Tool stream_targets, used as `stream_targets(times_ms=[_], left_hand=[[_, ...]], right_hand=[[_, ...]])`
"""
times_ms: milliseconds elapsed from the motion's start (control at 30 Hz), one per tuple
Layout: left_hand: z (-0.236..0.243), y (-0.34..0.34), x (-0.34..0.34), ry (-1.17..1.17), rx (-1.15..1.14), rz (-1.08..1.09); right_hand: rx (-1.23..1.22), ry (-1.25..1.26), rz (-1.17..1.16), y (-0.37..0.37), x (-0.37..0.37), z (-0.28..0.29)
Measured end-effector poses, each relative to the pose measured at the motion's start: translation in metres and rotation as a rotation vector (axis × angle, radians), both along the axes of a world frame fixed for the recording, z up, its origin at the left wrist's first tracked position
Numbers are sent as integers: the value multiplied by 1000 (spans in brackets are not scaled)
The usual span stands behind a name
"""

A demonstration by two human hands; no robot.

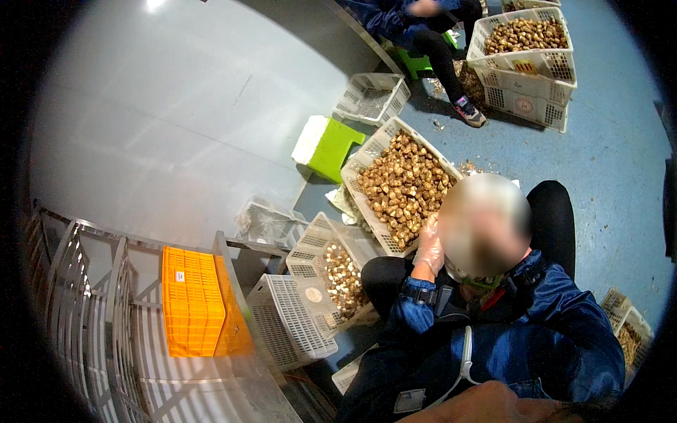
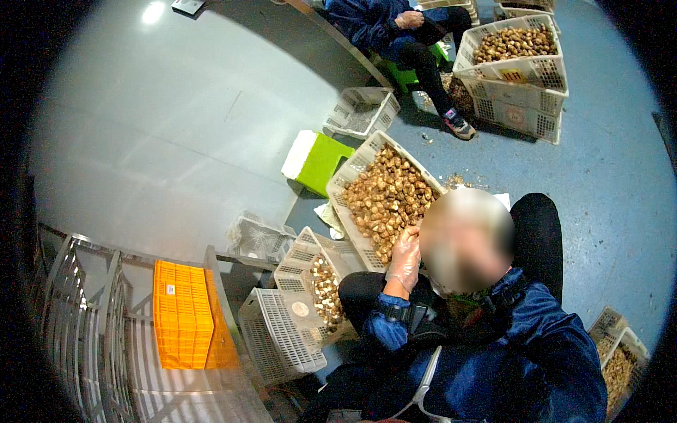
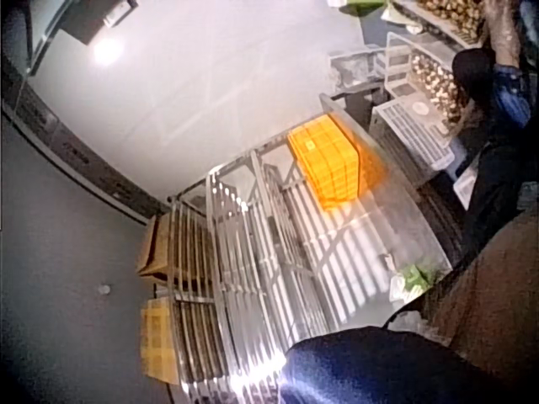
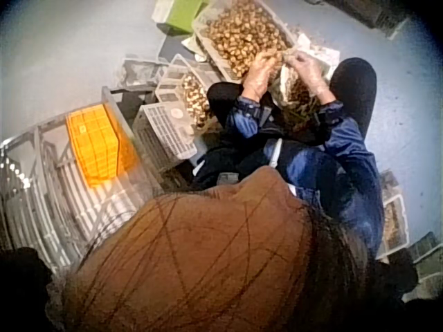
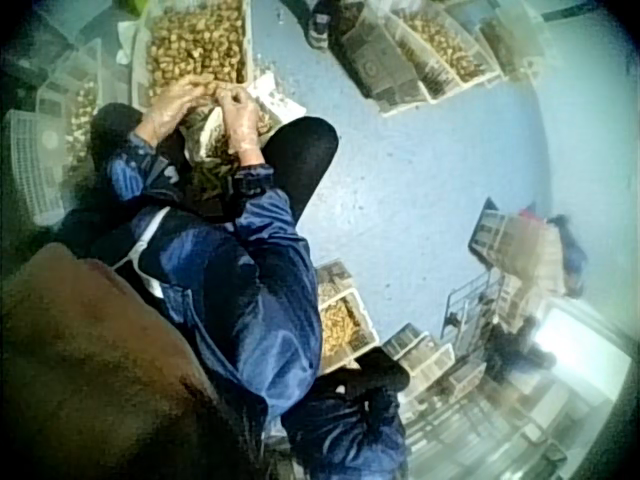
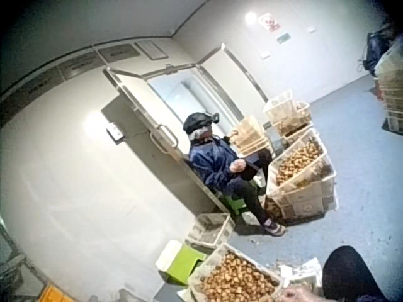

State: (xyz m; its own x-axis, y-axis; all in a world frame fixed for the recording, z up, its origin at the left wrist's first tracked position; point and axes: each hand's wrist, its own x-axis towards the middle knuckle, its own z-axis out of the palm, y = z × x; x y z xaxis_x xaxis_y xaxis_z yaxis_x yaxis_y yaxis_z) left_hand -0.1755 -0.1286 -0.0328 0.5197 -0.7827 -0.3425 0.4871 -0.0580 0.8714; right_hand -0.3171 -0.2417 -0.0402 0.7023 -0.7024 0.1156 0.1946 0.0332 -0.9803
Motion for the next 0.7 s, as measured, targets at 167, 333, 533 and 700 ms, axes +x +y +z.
stream_targets(times_ms=[167, 333, 533, 700], left_hand=[[9, -3, -9, -99, 37, 35], [16, -3, -13, -31, 59, 42], [21, -4, -13, 60, -22, 26], [-6, -3, -4, -135, 69, 58]], right_hand=[[80, 10, 29, 1, -5, 15], [23, 41, -49, 2, -4, 28], [8, 53, -74, 3, -1, 33], [-324, 85, -55, -3, 12, 0]])
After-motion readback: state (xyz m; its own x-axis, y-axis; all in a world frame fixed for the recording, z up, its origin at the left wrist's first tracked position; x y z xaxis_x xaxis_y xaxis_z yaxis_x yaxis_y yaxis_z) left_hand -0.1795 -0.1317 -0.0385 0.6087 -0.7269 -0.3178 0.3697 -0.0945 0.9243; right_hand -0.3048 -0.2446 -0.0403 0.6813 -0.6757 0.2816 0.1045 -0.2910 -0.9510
